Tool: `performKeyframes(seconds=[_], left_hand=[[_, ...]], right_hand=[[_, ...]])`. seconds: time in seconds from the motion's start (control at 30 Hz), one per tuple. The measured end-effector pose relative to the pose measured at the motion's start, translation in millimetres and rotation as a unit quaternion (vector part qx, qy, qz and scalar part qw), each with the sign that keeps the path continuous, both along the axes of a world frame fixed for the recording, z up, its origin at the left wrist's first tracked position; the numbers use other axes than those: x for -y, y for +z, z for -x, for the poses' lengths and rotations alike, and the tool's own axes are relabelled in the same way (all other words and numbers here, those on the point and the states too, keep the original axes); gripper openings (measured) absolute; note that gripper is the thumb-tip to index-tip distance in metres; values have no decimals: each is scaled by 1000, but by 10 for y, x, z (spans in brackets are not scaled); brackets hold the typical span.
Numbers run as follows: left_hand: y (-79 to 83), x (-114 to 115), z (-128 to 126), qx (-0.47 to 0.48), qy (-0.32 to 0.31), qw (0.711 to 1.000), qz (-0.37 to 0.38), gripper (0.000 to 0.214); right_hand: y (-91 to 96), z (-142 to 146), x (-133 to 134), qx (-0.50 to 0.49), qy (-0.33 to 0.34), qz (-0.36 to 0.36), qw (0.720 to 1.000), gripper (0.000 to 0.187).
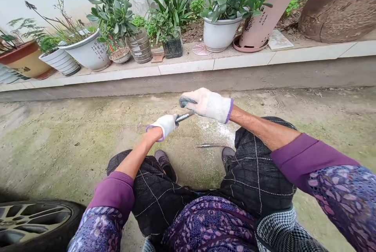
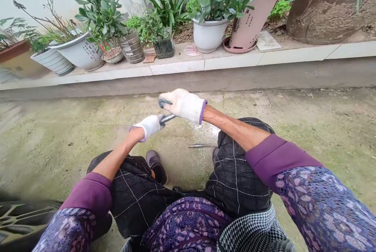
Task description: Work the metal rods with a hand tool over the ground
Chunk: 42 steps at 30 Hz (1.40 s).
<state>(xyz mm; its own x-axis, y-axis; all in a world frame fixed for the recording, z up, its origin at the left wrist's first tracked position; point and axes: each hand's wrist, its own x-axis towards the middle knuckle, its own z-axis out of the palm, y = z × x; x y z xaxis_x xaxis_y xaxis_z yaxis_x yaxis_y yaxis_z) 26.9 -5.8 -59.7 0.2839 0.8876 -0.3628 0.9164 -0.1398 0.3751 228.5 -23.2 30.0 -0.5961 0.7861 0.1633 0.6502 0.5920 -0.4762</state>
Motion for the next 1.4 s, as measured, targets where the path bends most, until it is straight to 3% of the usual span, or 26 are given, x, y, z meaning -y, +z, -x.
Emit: performKeyframes(seconds=[0.13, 0.23, 0.37, 0.4, 0.47, 0.53, 0.63, 0.7, 0.83, 0.93, 1.03, 1.13, 1.3, 1.4], left_hand=[[49, 166, -130, -100, -146, 984, -30, 30], [256, 280, -72, -62, -151, 984, -64, 32], [456, 291, 92, 89, -98, 985, -108, 31], [474, 256, 144, 105, -79, 984, -122, 30], [478, 155, 259, 82, -37, 985, -150, 24], [447, 52, 372, -5, -10, 986, -163, 23], [365, -35, 479, -134, -36, 978, -159, 27], [315, -38, 487, -169, -69, 972, -149, 27], [265, 24, 364, -187, -129, 963, -145, 26], [258, 90, 202, -186, -177, 955, -148, 28], [291, 143, 50, -183, -211, 948, -153, 31], [392, 148, -37, -174, -184, 952, -171, 35], [586, 56, -65, -122, -43, 975, -181, 33], [627, 2, -85, -97, 9, 977, -188, 28]], right_hand=[[-199, -134, -511, 34, -123, -23, 992, 28], [-412, -236, -735, 79, -151, -6, 985, 29], [-692, -115, -550, 170, -96, 90, 977, 26], [-750, -43, -428, 194, -97, 106, 970, 26], [-825, 121, -139, 233, -18, 114, 966, 26], [-819, 272, 131, 248, 58, 116, 960, 26], [-669, 378, 314, 209, 104, 96, 968, 28], [-531, 340, 236, 173, 79, 76, 979, 28], [-377, 113, -195, 107, -51, 29, 993, 27], [-417, -14, -447, 110, -96, 39, 989, 27], [-515, -38, -502, 138, -89, 69, 984, 25], [-592, -27, -406, 134, -67, 85, 985, 24], [-611, 0, -142, 108, -46, 79, 990, 22], [-558, 21, -25, 101, -35, 69, 992, 22]])
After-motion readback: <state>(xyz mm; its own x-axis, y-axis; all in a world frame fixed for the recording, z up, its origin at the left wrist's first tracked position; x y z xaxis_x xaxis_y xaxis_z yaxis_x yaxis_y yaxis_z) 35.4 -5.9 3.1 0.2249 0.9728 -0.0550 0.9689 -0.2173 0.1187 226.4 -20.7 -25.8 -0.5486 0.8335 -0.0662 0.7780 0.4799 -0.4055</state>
